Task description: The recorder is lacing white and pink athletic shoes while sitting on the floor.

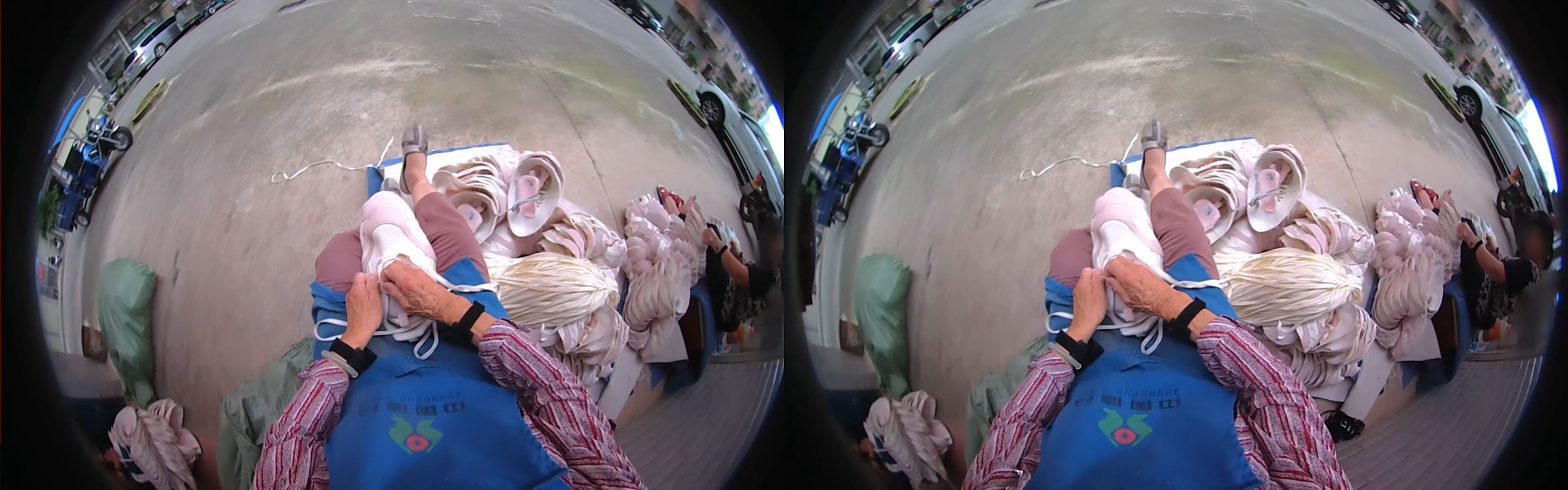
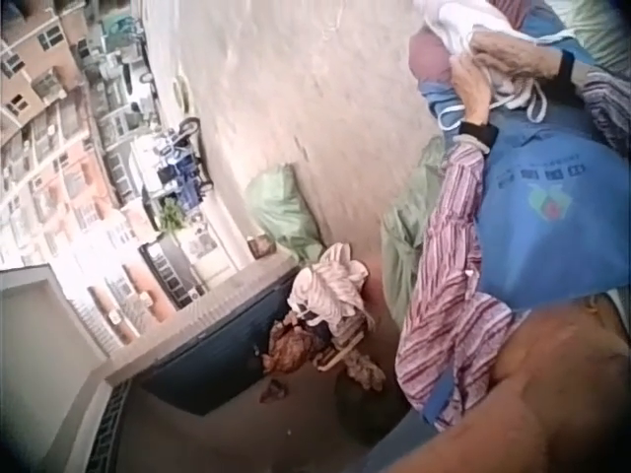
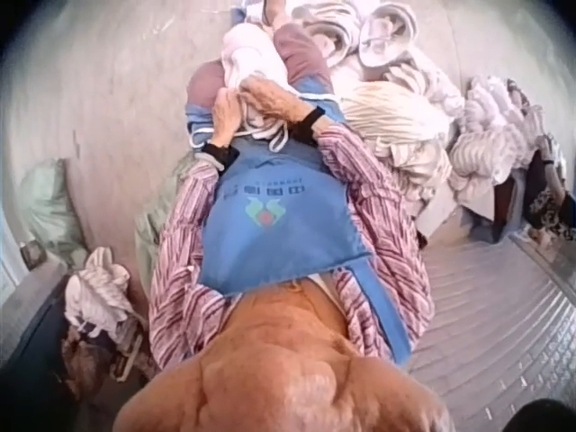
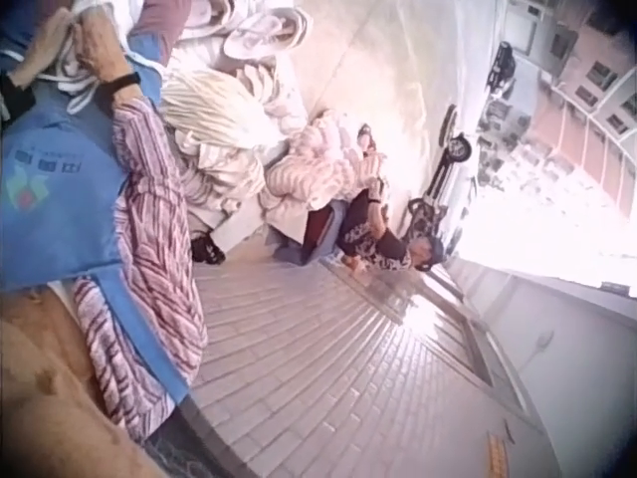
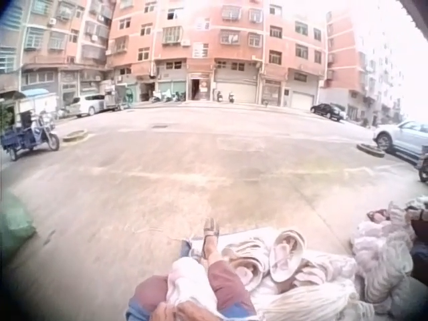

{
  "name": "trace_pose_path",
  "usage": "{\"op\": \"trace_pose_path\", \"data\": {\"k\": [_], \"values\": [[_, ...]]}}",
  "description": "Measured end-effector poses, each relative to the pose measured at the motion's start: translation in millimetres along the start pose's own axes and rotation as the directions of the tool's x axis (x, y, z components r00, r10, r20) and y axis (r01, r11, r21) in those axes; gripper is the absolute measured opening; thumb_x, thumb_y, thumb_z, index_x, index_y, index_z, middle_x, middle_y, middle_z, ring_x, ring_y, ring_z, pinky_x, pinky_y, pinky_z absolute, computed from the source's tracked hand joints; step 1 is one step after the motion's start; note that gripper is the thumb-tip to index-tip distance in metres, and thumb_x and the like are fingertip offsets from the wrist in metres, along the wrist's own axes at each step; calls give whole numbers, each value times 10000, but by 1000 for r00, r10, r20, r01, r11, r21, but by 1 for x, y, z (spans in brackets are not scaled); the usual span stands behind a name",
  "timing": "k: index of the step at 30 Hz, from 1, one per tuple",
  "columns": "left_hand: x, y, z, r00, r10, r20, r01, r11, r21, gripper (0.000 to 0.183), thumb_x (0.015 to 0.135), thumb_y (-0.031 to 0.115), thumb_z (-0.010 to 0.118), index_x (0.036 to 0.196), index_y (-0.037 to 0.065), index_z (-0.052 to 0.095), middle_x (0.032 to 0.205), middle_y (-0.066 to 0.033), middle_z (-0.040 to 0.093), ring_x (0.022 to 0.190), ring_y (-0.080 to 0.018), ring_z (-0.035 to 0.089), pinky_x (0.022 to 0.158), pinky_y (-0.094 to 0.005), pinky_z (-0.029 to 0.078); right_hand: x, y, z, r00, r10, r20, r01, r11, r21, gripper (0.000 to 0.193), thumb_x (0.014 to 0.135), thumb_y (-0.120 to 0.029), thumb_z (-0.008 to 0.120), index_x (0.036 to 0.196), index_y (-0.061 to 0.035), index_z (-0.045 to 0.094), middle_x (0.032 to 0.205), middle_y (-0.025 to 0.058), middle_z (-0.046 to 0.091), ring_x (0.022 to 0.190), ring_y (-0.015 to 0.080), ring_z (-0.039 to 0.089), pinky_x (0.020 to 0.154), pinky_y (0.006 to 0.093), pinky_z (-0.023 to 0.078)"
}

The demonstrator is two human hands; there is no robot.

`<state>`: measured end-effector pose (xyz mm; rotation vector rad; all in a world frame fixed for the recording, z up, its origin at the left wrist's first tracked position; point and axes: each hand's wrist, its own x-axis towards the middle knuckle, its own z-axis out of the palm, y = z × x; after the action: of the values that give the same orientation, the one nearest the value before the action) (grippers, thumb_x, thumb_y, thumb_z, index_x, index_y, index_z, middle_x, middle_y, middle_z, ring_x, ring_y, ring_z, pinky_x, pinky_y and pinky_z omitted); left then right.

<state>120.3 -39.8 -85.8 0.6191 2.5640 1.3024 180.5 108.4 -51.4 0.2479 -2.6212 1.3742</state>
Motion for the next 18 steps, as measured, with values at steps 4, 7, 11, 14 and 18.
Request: {"op": "trace_pose_path", "data": {"k": [4, 7, 11, 14, 18], "values": [[12, 5, 9, 995, -24, -94, 22, 1000, -19, 314, 958, 279, 421, 835, -2, 487, 760, -252, 543, 738, -422, 546, 650, -471, 414, 12, 8, -9, 999, 45, 23, -48, 994, 103, 151, 876, -147, 509, 913, -1, 517, 870, 204, 521, 863, 384, 519, 776, 427, 420], [9, -2, 11, 993, -34, -116, 35, 999, 1, 311, 963, 267, 419, 811, 1, 474, 740, -247, 528, 715, -411, 534, 639, -463, 410, 13, 16, -7, 999, 42, -7, -41, 992, 122, 124, 869, -123, 528, 896, -5, 503, 826, 199, 502, 811, 370, 521, 745, 407, 431], [21, 1, 15, 992, -17, -127, 14, 1000, -26, 314, 959, 294, 420, 823, 16, 474, 762, -281, 545, 754, -492, 524, 622, -530, 384, 17, 23, -10, 996, 34, -81, -24, 991, 128, 122, 869, -124, 534, 893, -8, 506, 809, 193, 524, 748, 355, 552, 685, 390, 453], [25, 4, 19, 991, -29, -129, 27, 999, -17, 327, 958, 300, 426, 830, 3, 474, 741, -282, 533, 740, -477, 528, 621, -506, 399, 16, 23, -15, 991, 115, -62, -101, 974, 202, 121, 865, -127, 525, 889, -9, 510, 802, 192, 534, 734, 342, 561, 681, 392, 453], [20, -2, 7, 998, -2, -58, -4, 996, -92, 311, 974, 283, 429, 824, 13, 458, 660, -171, 525, 565, -299, 538, 527, -430, 423, 12, 14, -15, 979, 204, 26, -201, 919, 339, 118, 863, -130, 522, 882, -13, 514, 796, 186, 536, 762, 344, 549, 710, 391, 446]]}}
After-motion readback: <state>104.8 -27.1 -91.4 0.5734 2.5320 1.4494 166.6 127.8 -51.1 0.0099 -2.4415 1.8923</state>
